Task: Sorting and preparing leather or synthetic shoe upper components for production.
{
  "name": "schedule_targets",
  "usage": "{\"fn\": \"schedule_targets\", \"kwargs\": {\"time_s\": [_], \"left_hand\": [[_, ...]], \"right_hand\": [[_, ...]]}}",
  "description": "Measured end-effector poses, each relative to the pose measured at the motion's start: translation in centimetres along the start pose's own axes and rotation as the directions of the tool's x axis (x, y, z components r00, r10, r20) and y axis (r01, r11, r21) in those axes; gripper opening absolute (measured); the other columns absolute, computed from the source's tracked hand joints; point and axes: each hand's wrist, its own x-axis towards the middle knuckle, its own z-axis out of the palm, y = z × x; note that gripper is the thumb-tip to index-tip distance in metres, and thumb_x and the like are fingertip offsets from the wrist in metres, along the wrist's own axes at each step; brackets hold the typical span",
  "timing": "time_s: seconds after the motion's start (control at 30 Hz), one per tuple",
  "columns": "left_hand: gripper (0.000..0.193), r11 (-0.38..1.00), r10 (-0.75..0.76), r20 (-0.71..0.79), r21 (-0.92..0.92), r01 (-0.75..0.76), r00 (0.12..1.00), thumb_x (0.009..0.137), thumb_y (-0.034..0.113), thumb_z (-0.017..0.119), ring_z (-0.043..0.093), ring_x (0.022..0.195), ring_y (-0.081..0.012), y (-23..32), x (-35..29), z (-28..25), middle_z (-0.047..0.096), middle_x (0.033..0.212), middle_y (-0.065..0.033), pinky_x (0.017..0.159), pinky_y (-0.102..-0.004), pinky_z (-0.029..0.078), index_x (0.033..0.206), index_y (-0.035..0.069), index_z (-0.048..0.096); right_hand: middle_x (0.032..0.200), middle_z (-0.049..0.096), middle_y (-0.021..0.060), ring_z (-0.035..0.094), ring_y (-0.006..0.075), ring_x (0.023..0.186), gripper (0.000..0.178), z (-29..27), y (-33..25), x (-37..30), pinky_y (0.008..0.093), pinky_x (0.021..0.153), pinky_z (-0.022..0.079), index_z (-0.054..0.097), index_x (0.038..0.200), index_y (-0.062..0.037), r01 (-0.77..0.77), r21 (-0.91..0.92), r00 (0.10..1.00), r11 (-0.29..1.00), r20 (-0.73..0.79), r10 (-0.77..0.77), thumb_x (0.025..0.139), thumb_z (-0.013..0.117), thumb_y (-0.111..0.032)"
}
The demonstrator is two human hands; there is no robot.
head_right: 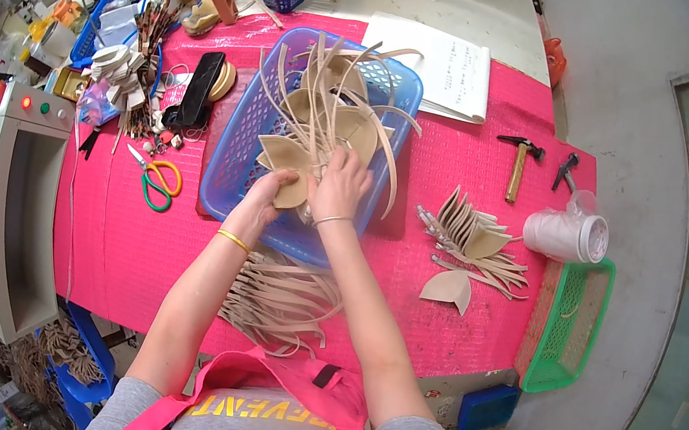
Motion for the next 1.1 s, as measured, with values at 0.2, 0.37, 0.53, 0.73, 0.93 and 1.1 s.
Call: {"fn": "schedule_targets", "kwargs": {"time_s": [0.2,0.37,0.53,0.73,0.93,1.1], "left_hand": [[0.022,0.999,-0.045,0.017,0.006,0.045,0.999,0.079,0.013,0.051,0.059,0.079,-0.0214,0.2,-0.4,-0.1,0.058,0.093,-0.0104,0.070,-0.0343,0.049,0.098,0.002,0.053],[0.025,0.999,0.009,0.029,-0.045,-0.008,1.000,0.078,0.013,0.052,0.059,0.080,-0.0216,-0.5,-0.6,-0.9,0.059,0.094,-0.0106,0.068,-0.0323,0.050,0.100,0.001,0.053],[0.030,0.976,0.075,0.291,-0.216,-0.011,0.954,0.075,0.012,0.052,0.057,0.088,-0.0227,0.6,-7.8,0.3,0.057,0.097,-0.0132,0.078,-0.0330,0.048,0.103,-0.001,0.050],[0.047,0.993,0.038,0.389,0.086,-0.078,0.921,0.068,0.000,0.059,0.052,0.098,-0.0242,-4.1,-13.3,2.8,0.052,0.107,-0.0129,0.083,-0.0354,0.046,0.113,0.000,0.044],[0.081,0.887,-0.032,0.675,0.360,-0.291,0.737,0.067,0.008,0.068,0.047,0.105,-0.0188,-11.9,-14.7,8.8,0.041,0.120,-0.0095,0.087,-0.0316,0.040,0.131,0.010,0.019],[0.068,0.126,-0.060,0.795,0.605,-0.786,0.603,0.068,0.012,0.064,0.042,0.108,-0.0326,-20.0,-11.6,11.2,0.029,0.128,-0.0186,0.087,-0.0417,0.039,0.127,0.009,0.030]], "right_hand": [[0.107,0.049,0.0172,0.043,0.0336,0.100,0.077,-0.6,-0.6,1.1,0.0440,0.083,0.034,0.034,0.121,-0.0050,-0.097,0.300,0.994,0.949,0.078,0.077,0.058,0.073,-0.029],[0.104,0.053,0.0186,0.050,0.0335,0.096,0.068,1.3,0.4,2.3,0.0386,0.083,0.041,0.044,0.113,-0.0012,0.057,0.462,0.991,0.885,0.078,-0.105,0.058,0.073,-0.027],[0.094,0.050,0.0153,0.051,0.0348,0.088,0.051,-7.2,-2.4,-1.4,0.0402,0.075,0.043,0.046,0.110,-0.0047,0.202,0.510,0.972,0.836,0.002,-0.236,0.062,0.062,-0.014],[0.106,0.049,0.0161,0.048,0.0314,0.101,0.056,-16.1,3.5,-7.2,0.0350,0.086,0.040,0.043,0.114,-0.0041,0.082,0.662,0.956,0.745,0.158,-0.245,0.061,0.061,-0.010],[0.103,0.052,0.0086,0.050,0.0166,0.096,0.058,-20.7,15.5,-11.1,0.0288,0.084,0.041,0.044,0.114,-0.0005,-0.231,0.699,0.970,0.677,0.220,0.104,0.060,0.065,-0.003],[0.109,0.049,0.0104,0.050,0.0182,0.098,0.059,-22.8,23.8,-12.4,0.0286,0.086,0.041,0.035,0.121,0.0013,-0.241,0.830,0.905,0.503,0.005,0.424,0.069,0.064,-0.002]]}}
